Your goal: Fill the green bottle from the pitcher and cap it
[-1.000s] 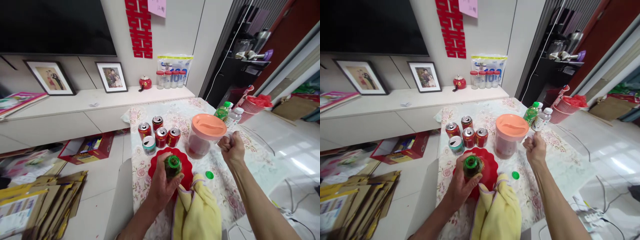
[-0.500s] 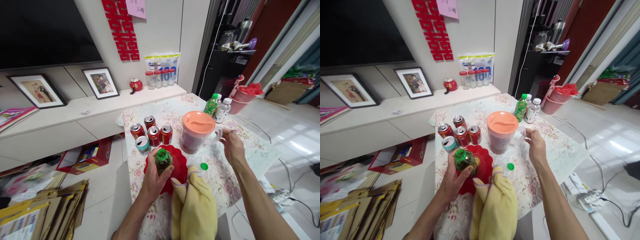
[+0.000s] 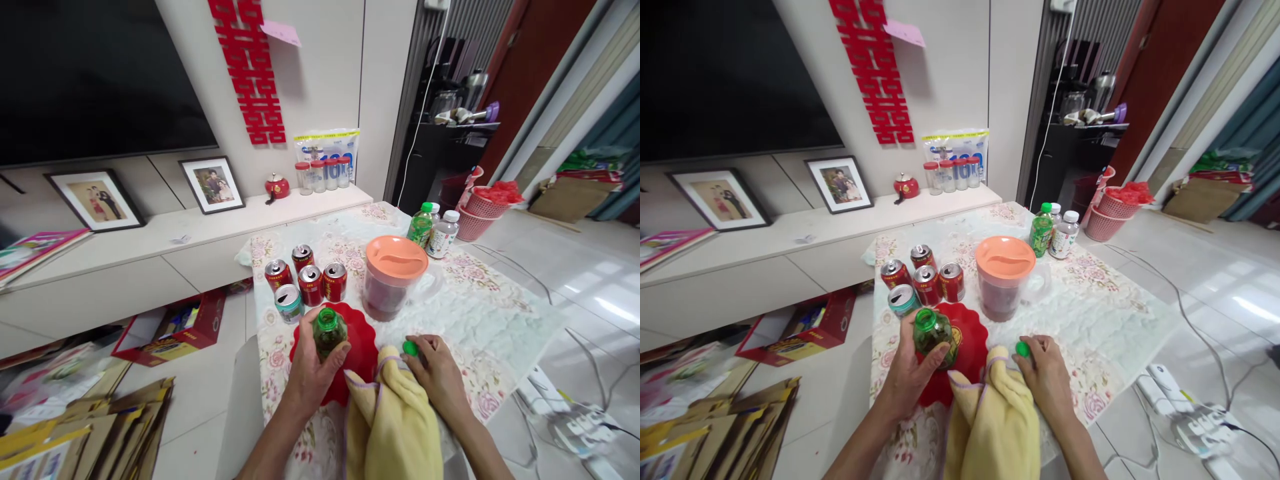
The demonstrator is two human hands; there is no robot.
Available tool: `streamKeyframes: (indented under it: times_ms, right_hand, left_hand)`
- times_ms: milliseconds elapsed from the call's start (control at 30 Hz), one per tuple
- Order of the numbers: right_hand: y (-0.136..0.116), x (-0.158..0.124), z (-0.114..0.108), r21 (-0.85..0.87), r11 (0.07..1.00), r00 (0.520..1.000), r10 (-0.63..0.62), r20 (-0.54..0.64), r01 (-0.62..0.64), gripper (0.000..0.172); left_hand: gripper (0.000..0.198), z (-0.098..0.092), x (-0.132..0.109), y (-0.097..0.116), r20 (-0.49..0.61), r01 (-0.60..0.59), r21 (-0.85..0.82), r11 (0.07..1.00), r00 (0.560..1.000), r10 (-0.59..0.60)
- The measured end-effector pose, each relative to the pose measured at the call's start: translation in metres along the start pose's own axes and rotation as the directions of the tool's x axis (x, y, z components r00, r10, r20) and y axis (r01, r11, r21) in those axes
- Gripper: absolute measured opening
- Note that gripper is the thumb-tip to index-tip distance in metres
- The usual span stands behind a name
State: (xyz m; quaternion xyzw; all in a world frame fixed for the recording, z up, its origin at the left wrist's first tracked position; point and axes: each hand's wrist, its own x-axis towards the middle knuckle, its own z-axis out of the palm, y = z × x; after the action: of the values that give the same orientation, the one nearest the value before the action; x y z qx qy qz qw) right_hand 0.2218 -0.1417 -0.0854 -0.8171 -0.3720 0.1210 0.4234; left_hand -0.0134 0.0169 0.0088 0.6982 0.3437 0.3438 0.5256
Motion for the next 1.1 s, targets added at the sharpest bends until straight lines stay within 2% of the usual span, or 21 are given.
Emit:
streamKeyframes:
  times_ms: [133, 300, 433, 600, 733, 767, 800, 900, 1000, 1100]
  right_hand:
    - [0.003, 0.001, -0.002, -0.013, 1.000, 1.000, -0.013, -0.019, 0.013, 0.055]
    - [-0.007, -0.007, -0.014, 0.048, 0.999, 0.999, 0.014, -0.031, -0.012, 0.068]
    - [-0.039, -0.015, -0.017, 0.112, 0.992, 0.998, -0.064, 0.000, 0.064, 0.068]
    - [-0.097, -0.012, -0.015, 0.150, 0.954, 0.961, -0.272, 0.055, 0.261, 0.048]
    - [-0.144, 0.004, -0.023, 0.162, 0.886, 0.890, -0.449, 0.074, 0.434, 0.035]
    - [-0.154, 0.010, -0.025, 0.156, 0.857, 0.857, -0.508, 0.087, 0.491, 0.031]
    - [-0.164, 0.016, -0.028, 0.121, 0.808, 0.800, -0.589, 0.113, 0.577, 0.028]
    - [-0.186, 0.032, -0.032, 0.059, 0.701, 0.683, -0.708, 0.181, 0.711, 0.019]
    - [-0.198, 0.042, -0.032, 0.008, 0.629, 0.597, -0.741, 0.307, 0.777, 0.016]
    - [-0.204, 0.046, -0.030, 0.020, 0.618, 0.558, -0.723, 0.407, 0.786, 0.017]
  left_hand:
    - [0.062, 0.001, 0.001, -0.001, 0.004, -0.027, -0.016, 1.000, 1.000, 0.027]
    - [0.064, 0.004, 0.000, -0.001, -0.008, -0.024, -0.053, 0.998, 1.000, 0.024]
    - [0.062, 0.006, -0.001, -0.003, -0.013, -0.036, -0.083, 0.996, 0.999, 0.035]
    - [0.058, 0.007, -0.001, -0.008, -0.041, -0.080, -0.065, 0.995, 0.996, 0.078]
    - [0.056, 0.009, 0.001, -0.008, -0.054, -0.097, -0.069, 0.993, 0.994, 0.093]
    - [0.056, 0.010, 0.002, -0.006, -0.063, -0.098, -0.069, 0.993, 0.994, 0.093]
    - [0.055, 0.011, 0.002, -0.005, -0.069, -0.096, -0.070, 0.993, 0.993, 0.091]
    - [0.053, 0.013, 0.002, -0.001, -0.080, -0.088, -0.076, 0.993, 0.993, 0.082]
    - [0.053, 0.014, 0.001, 0.001, -0.078, -0.082, -0.084, 0.993, 0.994, 0.076]
    - [0.058, 0.014, 0.001, -0.002, -0.054, -0.073, -0.088, 0.993, 0.996, 0.069]
